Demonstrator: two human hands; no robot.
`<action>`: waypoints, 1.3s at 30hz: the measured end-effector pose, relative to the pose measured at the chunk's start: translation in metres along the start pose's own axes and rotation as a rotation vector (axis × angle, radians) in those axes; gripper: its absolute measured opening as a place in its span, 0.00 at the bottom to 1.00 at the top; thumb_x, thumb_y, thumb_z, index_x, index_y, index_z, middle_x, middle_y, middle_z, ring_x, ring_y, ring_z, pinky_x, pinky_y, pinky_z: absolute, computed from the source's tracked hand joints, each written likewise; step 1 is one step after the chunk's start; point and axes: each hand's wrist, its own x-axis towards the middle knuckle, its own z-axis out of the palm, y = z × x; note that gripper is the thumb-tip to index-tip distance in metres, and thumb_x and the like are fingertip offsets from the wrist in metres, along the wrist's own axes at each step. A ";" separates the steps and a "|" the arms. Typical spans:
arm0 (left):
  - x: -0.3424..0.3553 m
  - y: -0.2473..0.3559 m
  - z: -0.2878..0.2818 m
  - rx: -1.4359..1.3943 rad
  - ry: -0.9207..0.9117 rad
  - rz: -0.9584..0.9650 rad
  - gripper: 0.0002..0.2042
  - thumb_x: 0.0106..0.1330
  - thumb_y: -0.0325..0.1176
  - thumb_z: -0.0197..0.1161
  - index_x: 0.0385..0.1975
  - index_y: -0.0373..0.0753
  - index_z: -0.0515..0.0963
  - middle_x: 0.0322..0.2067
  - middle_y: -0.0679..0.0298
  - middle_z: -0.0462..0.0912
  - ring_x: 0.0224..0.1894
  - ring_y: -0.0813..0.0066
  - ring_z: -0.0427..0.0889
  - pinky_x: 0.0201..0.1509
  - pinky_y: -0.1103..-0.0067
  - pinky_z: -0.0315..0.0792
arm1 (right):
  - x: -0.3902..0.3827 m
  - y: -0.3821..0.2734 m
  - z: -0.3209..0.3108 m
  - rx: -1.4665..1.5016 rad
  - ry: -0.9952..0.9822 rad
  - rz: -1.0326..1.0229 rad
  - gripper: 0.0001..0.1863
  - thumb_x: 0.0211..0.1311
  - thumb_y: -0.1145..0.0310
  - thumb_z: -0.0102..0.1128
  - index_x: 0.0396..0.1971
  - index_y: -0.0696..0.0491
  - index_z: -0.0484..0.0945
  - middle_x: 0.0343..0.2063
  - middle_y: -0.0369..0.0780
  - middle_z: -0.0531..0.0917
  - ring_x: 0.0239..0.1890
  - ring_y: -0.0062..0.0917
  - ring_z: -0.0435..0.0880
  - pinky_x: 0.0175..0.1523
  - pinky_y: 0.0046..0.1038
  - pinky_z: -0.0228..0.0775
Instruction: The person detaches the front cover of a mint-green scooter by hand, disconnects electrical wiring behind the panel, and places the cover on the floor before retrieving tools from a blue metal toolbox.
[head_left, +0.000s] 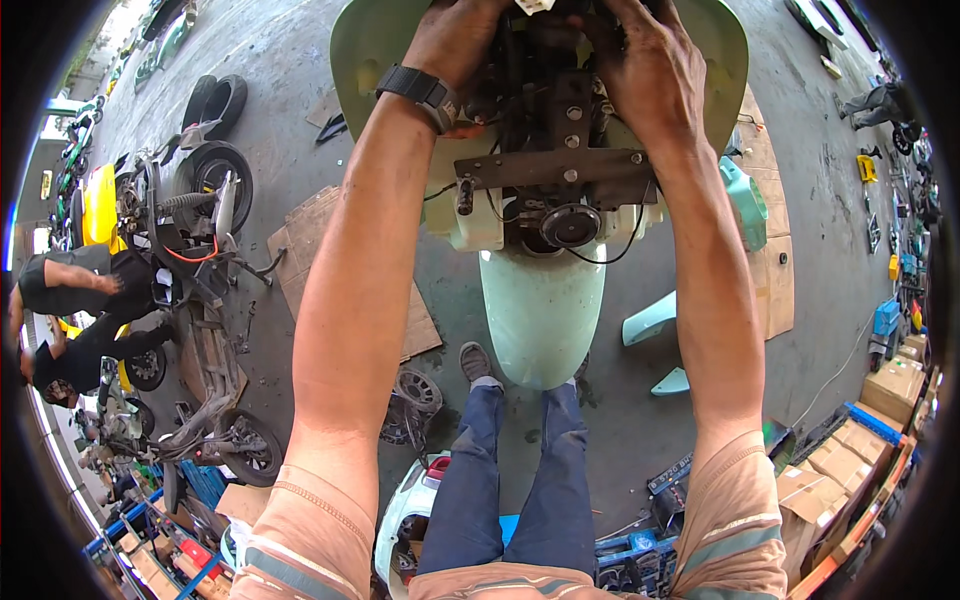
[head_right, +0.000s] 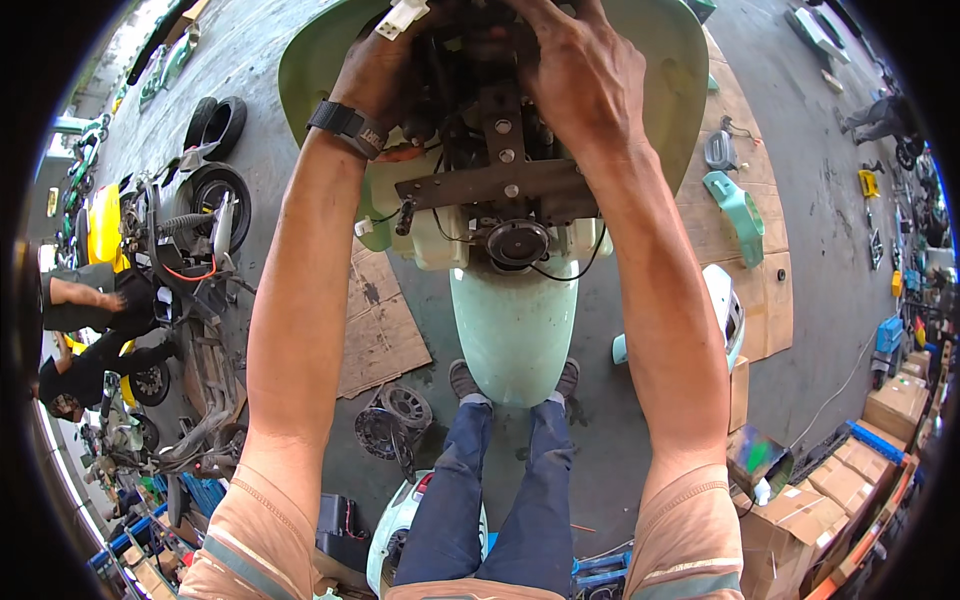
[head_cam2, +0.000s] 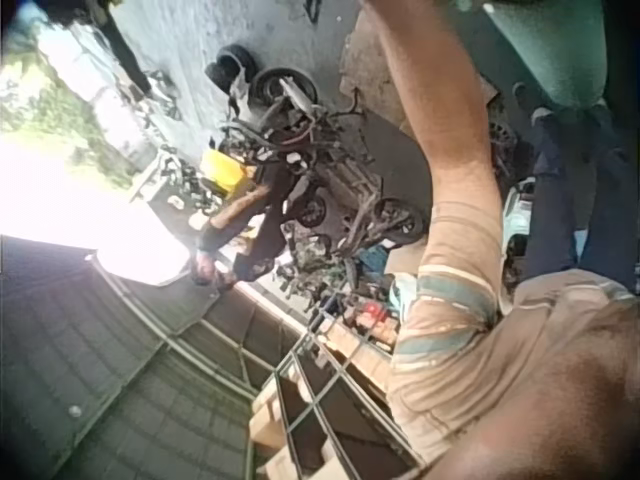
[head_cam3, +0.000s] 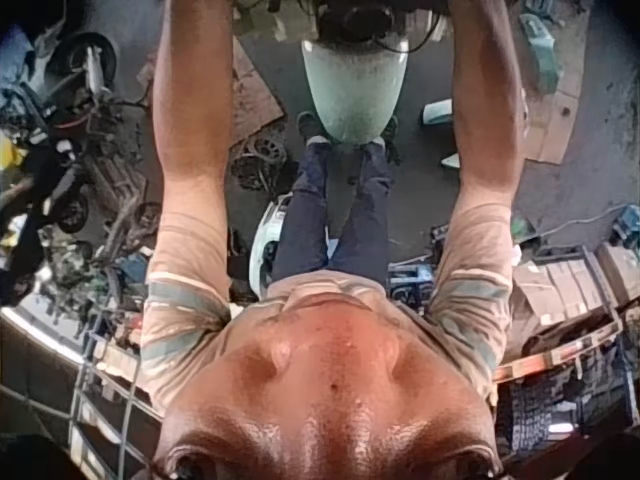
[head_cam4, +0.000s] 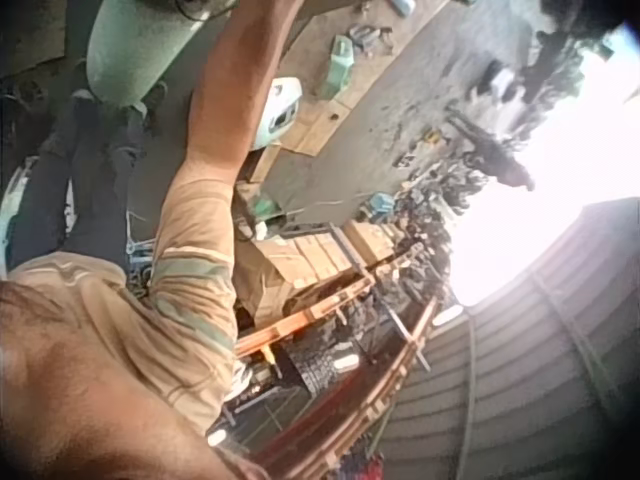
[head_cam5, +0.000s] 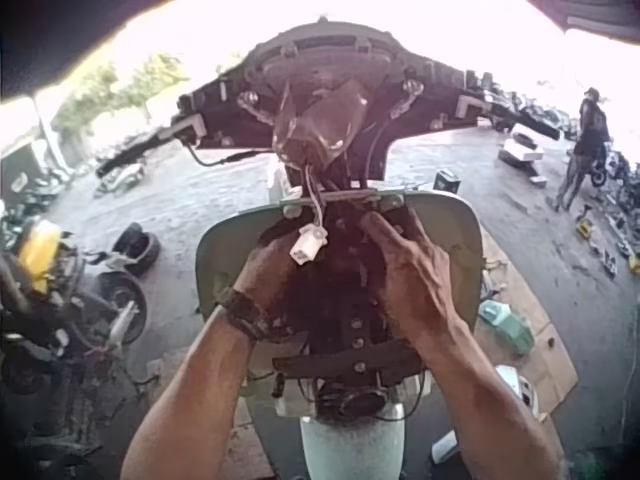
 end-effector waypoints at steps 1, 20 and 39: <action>-0.001 0.003 0.000 -0.086 0.045 -0.154 0.17 0.70 0.38 0.52 0.54 0.39 0.75 0.47 0.62 0.82 0.47 0.77 0.78 0.49 0.77 0.72 | -0.002 0.001 0.002 -0.006 -0.004 0.000 0.22 0.51 0.74 0.62 0.49 0.49 0.78 0.48 0.46 0.78 0.47 0.44 0.80 0.49 0.38 0.74; 0.011 -0.030 0.006 -0.331 0.098 0.204 0.14 0.67 0.39 0.58 0.45 0.37 0.78 0.37 0.62 0.83 0.40 0.71 0.81 0.46 0.75 0.73 | 0.007 0.014 0.025 0.298 0.285 -0.050 0.11 0.49 0.70 0.69 0.33 0.55 0.81 0.32 0.43 0.82 0.34 0.35 0.83 0.38 0.31 0.73; -0.019 0.018 0.031 -0.279 0.252 -0.028 0.16 0.66 0.42 0.60 0.46 0.37 0.81 0.37 0.64 0.82 0.37 0.79 0.78 0.41 0.82 0.69 | -0.010 0.000 0.027 0.401 0.283 0.306 0.20 0.49 0.67 0.70 0.42 0.57 0.76 0.37 0.48 0.82 0.45 0.44 0.78 0.50 0.40 0.69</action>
